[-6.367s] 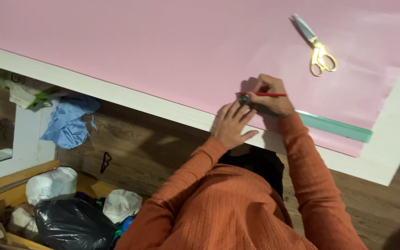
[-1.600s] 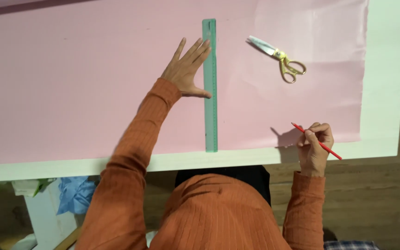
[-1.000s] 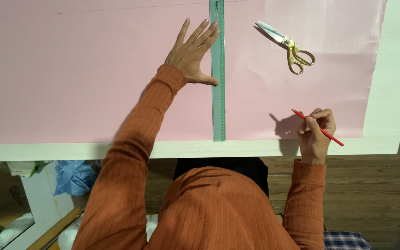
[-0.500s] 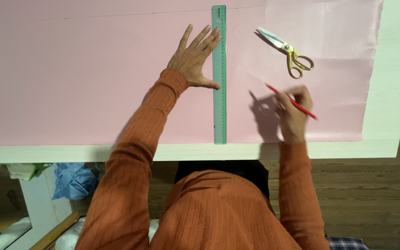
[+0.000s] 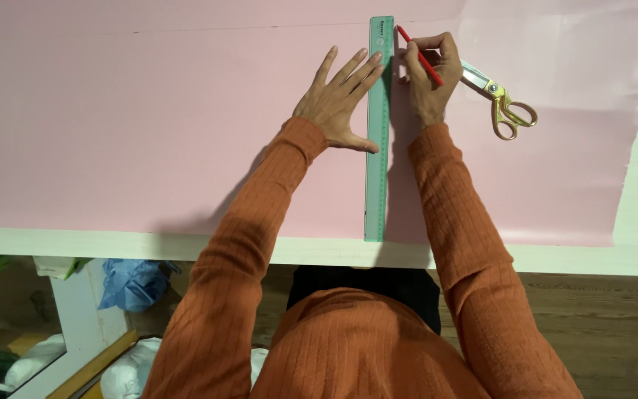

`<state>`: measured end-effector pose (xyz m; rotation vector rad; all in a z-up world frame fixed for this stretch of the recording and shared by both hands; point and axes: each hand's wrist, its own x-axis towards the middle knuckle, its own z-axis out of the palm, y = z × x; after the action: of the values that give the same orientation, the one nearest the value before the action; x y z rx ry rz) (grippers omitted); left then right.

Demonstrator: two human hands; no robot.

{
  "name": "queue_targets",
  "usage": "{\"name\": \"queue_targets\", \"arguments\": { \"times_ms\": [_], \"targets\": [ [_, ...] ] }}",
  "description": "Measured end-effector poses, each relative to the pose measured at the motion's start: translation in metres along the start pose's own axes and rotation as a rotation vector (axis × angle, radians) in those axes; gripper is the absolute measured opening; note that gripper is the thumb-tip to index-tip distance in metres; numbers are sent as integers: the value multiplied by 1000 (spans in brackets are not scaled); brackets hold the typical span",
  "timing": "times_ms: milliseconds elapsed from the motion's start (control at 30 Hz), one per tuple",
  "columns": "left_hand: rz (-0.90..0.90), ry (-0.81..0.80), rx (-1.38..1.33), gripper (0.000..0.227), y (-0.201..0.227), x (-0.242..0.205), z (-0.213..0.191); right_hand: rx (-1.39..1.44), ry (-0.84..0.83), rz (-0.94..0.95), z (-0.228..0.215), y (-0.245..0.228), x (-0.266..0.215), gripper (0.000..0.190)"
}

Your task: The recorder is measuring, marking, and cutting a roll of pink leather-like material using a ruler, pencil, and scissors.

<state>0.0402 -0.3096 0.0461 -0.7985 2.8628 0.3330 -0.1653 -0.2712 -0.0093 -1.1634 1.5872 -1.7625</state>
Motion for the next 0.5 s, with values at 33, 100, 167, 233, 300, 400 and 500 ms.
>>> {"name": "queue_targets", "arguments": {
  "times_ms": [33,100,167,233,300,400,500],
  "targets": [
    [-3,0,-4,151,-1,0,1,-2,-4,2,1,-3,1,8],
    [8,11,15,150,0,0,2,1,-14,65,3,-10,1,7],
    [1,13,21,150,1,-3,5,-28,-22,53,4,-3,0,7],
    [5,28,40,150,-1,1,4,-55,-19,23,4,0,5,6],
    [-1,11,25,148,0,0,4,-36,-52,-15,3,2,2,8],
    [7,25,3,148,-1,-1,4,-8,-99,29,3,-9,3,11],
    [8,27,-13,148,-2,3,7,26,-164,25,-4,-23,1,17]
  ]
}}
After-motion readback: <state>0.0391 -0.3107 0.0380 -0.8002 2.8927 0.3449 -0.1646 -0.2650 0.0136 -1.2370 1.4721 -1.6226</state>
